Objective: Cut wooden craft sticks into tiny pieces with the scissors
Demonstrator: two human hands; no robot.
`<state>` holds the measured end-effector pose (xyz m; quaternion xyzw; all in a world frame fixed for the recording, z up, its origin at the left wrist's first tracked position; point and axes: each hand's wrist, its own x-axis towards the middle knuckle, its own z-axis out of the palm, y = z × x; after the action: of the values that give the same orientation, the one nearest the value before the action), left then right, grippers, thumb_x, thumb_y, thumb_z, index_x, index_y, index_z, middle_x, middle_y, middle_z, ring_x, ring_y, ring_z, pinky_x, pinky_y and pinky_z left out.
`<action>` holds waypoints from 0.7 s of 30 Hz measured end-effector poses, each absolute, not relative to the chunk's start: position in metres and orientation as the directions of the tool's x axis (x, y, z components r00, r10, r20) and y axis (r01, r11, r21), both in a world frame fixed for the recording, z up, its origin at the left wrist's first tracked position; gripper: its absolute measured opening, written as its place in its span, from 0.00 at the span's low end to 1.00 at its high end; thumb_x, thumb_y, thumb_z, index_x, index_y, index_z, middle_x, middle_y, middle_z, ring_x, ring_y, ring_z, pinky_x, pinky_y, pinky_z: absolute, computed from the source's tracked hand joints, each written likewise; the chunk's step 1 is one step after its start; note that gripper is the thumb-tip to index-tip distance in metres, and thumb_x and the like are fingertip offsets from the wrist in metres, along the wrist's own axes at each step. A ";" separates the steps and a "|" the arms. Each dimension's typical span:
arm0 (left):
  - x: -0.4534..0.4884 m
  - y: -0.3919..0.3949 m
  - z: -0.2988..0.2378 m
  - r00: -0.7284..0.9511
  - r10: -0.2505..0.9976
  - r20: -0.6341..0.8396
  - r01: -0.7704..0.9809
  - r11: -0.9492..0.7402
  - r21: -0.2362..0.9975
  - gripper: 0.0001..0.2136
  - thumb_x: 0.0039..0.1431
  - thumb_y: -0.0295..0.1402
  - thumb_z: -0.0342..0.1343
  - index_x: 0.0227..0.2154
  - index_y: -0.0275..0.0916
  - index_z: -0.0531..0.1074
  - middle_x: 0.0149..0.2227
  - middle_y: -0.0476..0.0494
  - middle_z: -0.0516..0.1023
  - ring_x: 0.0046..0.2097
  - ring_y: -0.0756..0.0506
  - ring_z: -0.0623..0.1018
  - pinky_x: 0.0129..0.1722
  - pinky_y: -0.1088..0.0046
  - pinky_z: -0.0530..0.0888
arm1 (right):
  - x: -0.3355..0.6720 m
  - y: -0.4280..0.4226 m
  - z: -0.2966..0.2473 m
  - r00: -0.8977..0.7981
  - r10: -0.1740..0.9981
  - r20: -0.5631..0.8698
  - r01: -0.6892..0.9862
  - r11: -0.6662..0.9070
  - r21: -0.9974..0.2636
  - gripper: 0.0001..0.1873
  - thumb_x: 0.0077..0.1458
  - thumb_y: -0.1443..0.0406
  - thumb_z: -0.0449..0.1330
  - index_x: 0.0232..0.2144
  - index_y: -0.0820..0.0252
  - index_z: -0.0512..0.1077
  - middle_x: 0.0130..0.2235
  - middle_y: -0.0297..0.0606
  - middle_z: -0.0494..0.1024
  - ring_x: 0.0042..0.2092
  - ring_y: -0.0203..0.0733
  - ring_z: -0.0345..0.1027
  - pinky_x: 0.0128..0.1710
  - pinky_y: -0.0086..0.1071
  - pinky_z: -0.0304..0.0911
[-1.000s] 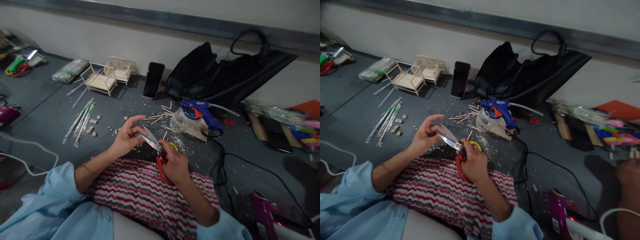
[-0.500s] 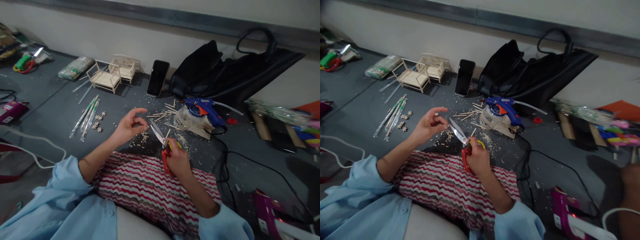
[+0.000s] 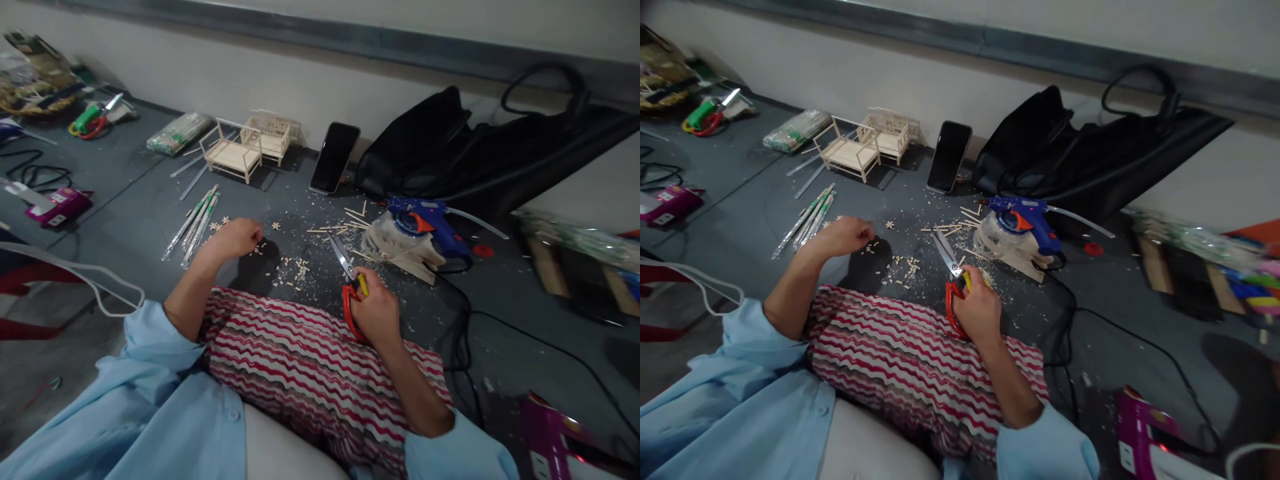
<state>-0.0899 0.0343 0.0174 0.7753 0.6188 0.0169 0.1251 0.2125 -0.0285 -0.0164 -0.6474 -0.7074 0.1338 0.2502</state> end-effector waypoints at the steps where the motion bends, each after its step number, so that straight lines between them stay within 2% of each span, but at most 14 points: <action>1: -0.090 0.034 0.016 0.235 0.963 -0.132 0.958 -0.206 0.202 0.13 0.48 0.23 0.48 0.31 0.39 0.77 0.34 0.44 0.81 0.35 0.46 0.77 0.30 0.73 0.64 | 0.212 -0.029 -0.016 -0.039 0.983 0.178 0.850 0.127 -0.512 0.19 0.46 0.65 0.55 0.43 0.55 0.71 0.26 0.32 0.75 0.27 0.39 0.68 0.27 0.29 0.56; 7: -0.093 0.033 0.018 0.244 0.955 -0.170 0.958 -0.210 0.197 0.11 0.52 0.27 0.49 0.31 0.39 0.77 0.32 0.44 0.80 0.33 0.46 0.74 0.30 0.73 0.63 | 0.210 -0.030 -0.014 -0.024 0.991 0.131 0.852 0.089 -0.516 0.20 0.46 0.64 0.56 0.44 0.55 0.71 0.29 0.33 0.77 0.28 0.39 0.69 0.28 0.29 0.58; 10: -0.084 0.031 0.020 0.251 0.965 -0.077 0.945 -0.227 0.233 0.10 0.54 0.28 0.49 0.31 0.38 0.76 0.32 0.43 0.78 0.33 0.46 0.74 0.32 0.72 0.64 | 0.210 -0.030 -0.014 -0.031 0.988 0.148 0.841 0.106 -0.530 0.20 0.46 0.65 0.56 0.45 0.54 0.71 0.32 0.35 0.79 0.30 0.40 0.71 0.29 0.28 0.60; 12: -0.071 0.029 0.020 0.340 0.939 0.042 0.894 -0.337 0.295 0.10 0.55 0.28 0.49 0.31 0.37 0.76 0.32 0.43 0.77 0.34 0.46 0.73 0.35 0.71 0.66 | 0.210 -0.030 -0.015 -0.035 0.987 0.156 0.836 0.114 -0.537 0.20 0.46 0.65 0.56 0.44 0.54 0.71 0.33 0.35 0.79 0.30 0.40 0.71 0.29 0.28 0.60; 15: -0.049 0.024 0.016 0.543 0.825 0.160 0.734 -0.558 0.387 0.10 0.57 0.26 0.49 0.31 0.37 0.76 0.32 0.42 0.77 0.36 0.46 0.73 0.40 0.70 0.67 | 0.209 -0.030 -0.015 -0.029 0.989 0.147 0.835 0.105 -0.540 0.21 0.46 0.65 0.56 0.45 0.53 0.71 0.33 0.34 0.79 0.30 0.39 0.71 0.29 0.28 0.60; 17: -0.039 0.020 0.014 0.624 0.764 0.161 0.666 -0.629 0.401 0.10 0.58 0.26 0.49 0.31 0.37 0.76 0.32 0.42 0.77 0.36 0.46 0.73 0.41 0.69 0.67 | 0.209 -0.030 -0.014 -0.019 0.991 0.135 0.841 0.089 -0.534 0.21 0.45 0.65 0.56 0.45 0.54 0.71 0.32 0.34 0.79 0.31 0.40 0.71 0.29 0.28 0.60; 21: -0.037 0.013 0.012 0.712 0.700 0.061 0.617 -0.664 0.422 0.09 0.57 0.26 0.50 0.28 0.37 0.75 0.31 0.44 0.77 0.37 0.46 0.72 0.42 0.68 0.65 | 0.208 -0.031 -0.013 -0.009 0.993 0.121 0.852 0.071 -0.520 0.22 0.45 0.65 0.56 0.45 0.54 0.71 0.30 0.34 0.78 0.30 0.40 0.71 0.29 0.29 0.58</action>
<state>-0.0369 0.0135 0.0118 0.9057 0.3633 0.1095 0.1891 0.2084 -0.0308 -0.0131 -0.6646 -0.6937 0.1517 0.2325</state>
